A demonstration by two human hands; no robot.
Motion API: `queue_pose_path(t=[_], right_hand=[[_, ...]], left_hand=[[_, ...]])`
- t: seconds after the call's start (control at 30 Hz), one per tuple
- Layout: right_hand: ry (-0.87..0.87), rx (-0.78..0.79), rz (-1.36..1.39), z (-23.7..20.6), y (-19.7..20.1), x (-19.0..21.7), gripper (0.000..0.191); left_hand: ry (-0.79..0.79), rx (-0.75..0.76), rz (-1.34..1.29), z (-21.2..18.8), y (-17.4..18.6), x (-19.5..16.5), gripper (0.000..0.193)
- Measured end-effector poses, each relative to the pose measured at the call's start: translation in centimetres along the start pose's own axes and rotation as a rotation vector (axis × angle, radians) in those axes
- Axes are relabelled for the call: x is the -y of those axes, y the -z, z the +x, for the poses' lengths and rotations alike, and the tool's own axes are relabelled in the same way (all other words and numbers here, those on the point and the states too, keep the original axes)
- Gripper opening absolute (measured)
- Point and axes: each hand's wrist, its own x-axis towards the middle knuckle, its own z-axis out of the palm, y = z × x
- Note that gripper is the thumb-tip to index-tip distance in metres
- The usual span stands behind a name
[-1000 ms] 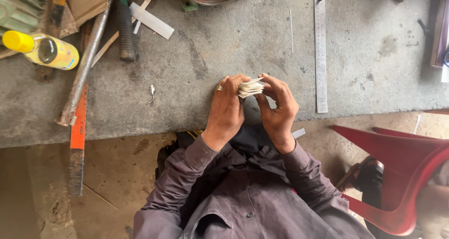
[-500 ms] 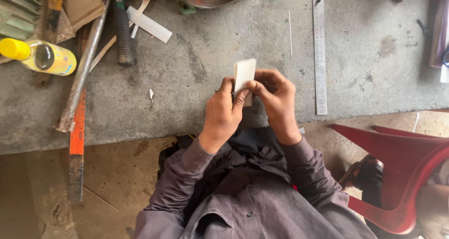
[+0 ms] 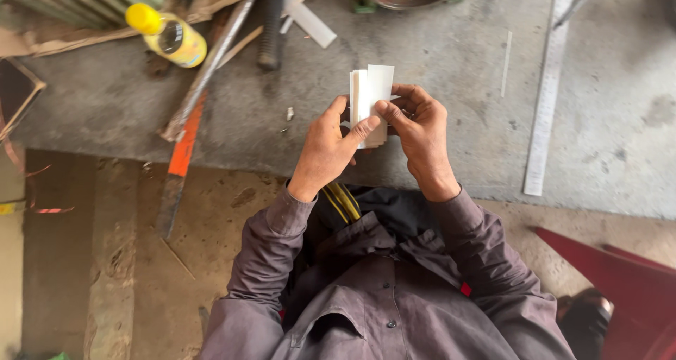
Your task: The person folds and creases small white paper strips by hand at a concrete workbench, then inserts the folded paper pieces into the slots of a green electric motor housing, pressing them into place inside the stator. They handle the motor housing, turning it to reach different slots, and continue folding additional paper pieces.
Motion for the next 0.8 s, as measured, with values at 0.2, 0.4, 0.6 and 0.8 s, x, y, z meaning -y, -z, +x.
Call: queue_pose_path(t=[0.2,0.4,0.6,0.8], right_hand=[[-0.01,0.025,0.038,0.0,-1.7,-0.7,0.021],[0.04,-0.019,0.0,-0.7,-1.0,-0.5,0.019],[0.109,-0.041,-0.018,-2.5,1.4,0.1,0.014],[0.131,-0.035,0.061,-3.4,1.4,0.0,0.012]], left_hand=[[0.011,-0.034,-0.133,-0.7,2.3,1.7,0.041],[-0.021,-0.181,0.11,0.2,5.7,3.3,0.032],[-0.13,-0.416,0.363,0.6,13.3,3.8,0.029],[-0.155,-0.511,0.764,2.3,16.1,6.1,0.037]])
